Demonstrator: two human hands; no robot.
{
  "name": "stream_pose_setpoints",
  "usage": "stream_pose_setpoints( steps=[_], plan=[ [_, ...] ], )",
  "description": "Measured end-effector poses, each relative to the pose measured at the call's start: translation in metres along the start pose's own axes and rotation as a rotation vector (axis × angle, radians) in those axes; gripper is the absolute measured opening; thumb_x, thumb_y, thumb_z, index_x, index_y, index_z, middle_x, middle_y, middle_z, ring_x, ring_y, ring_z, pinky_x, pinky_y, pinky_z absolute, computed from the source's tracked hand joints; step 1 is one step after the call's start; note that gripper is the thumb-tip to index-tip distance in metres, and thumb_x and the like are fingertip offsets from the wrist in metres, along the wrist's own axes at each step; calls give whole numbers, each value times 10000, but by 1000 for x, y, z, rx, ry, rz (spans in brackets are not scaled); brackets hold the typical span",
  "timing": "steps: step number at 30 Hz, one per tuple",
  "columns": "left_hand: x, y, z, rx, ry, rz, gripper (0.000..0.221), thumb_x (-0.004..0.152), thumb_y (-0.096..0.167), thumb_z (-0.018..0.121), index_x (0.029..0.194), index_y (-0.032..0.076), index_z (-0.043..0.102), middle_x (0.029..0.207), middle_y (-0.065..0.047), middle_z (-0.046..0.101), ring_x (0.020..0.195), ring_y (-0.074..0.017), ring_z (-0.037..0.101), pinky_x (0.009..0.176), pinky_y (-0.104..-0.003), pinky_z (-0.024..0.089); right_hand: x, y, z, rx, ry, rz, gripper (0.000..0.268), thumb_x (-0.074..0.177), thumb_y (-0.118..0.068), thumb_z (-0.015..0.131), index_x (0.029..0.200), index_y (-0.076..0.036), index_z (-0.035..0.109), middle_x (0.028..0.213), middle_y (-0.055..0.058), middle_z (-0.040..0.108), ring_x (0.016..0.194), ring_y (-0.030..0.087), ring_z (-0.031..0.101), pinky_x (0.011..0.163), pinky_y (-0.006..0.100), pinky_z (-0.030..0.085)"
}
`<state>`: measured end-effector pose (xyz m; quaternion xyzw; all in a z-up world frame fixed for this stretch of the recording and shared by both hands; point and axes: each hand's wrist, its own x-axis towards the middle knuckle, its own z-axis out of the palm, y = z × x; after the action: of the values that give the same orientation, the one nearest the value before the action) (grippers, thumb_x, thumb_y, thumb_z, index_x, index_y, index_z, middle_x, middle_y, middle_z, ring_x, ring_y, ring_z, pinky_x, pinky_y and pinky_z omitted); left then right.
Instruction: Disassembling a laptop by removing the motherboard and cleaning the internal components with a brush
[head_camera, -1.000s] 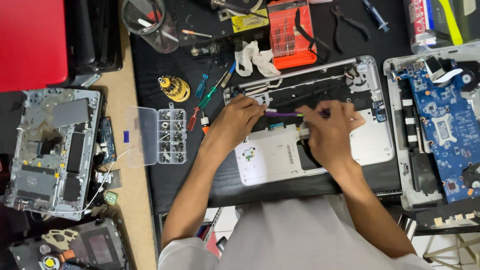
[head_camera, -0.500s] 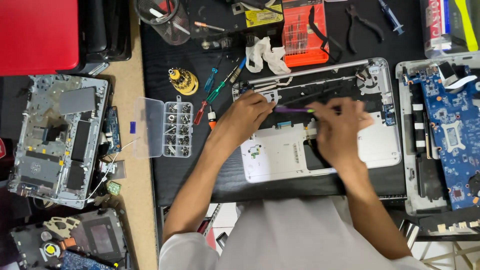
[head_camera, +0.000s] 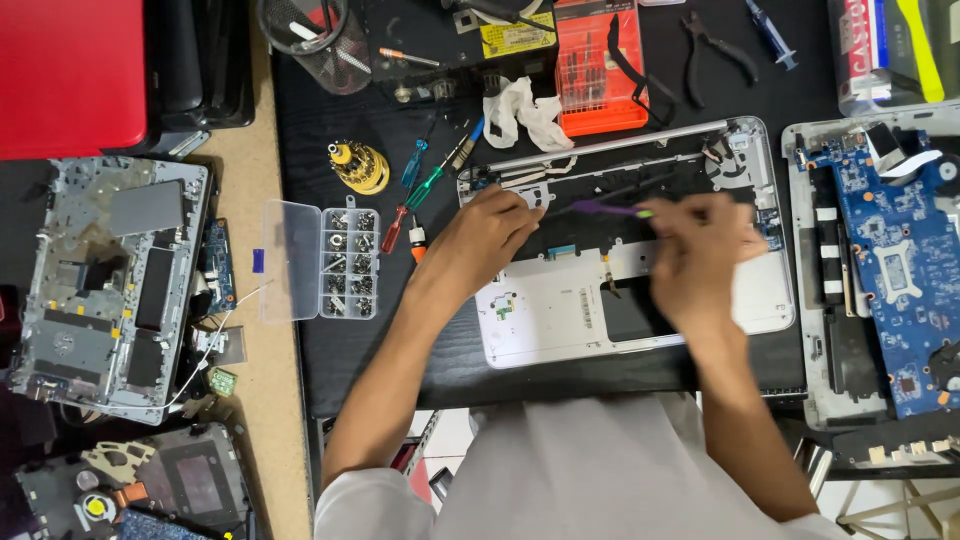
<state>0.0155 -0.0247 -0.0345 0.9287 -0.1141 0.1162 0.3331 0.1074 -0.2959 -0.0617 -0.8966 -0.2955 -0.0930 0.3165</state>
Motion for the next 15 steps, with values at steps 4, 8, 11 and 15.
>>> stream_pose_setpoints(
  steps=[4, 8, 11, 15],
  plan=[
    [-1, -1, -3, -5, 5, 3, 181, 1009, 50, 624, 1120, -33, 740, 885, -83, 644, 853, -236, 558, 789, -375, 519, 1, -36, 8, 47, -36, -70, 584, 863, 173, 494, 1213, -211, 762, 1037, 95, 531, 972, 317, 431, 842, 429, 299],
    [-1, -7, 1, -18, 20, 16, 202, 994, 50, 652, 1164, -19, 737, 917, -85, 662, 853, -242, 568, 803, -374, 518, 3, 8, -4, 42, -44, 28, 505, 921, 133, 502, 1242, -144, 776, 1121, 157, 533, 1064, 340, 437, 860, 400, 362],
    [-1, -8, 1, -13, 9, -1, 211, 997, 81, 653, 1176, 2, 731, 943, -83, 661, 908, -249, 593, 838, -379, 525, 6, 13, -23, -130, 39, 79, 355, 1030, 94, 689, 1242, -167, 803, 1154, 55, 543, 1125, 282, 432, 864, 420, 167],
    [-4, -4, -11, -48, -4, -64, 214, 932, 117, 746, 1128, 31, 752, 984, -79, 680, 950, -246, 646, 829, -378, 546, 8, 2, -29, -102, 8, 79, 460, 1007, 158, 603, 1218, -196, 807, 1098, 38, 494, 1101, 291, 439, 862, 454, 189]
  ],
)
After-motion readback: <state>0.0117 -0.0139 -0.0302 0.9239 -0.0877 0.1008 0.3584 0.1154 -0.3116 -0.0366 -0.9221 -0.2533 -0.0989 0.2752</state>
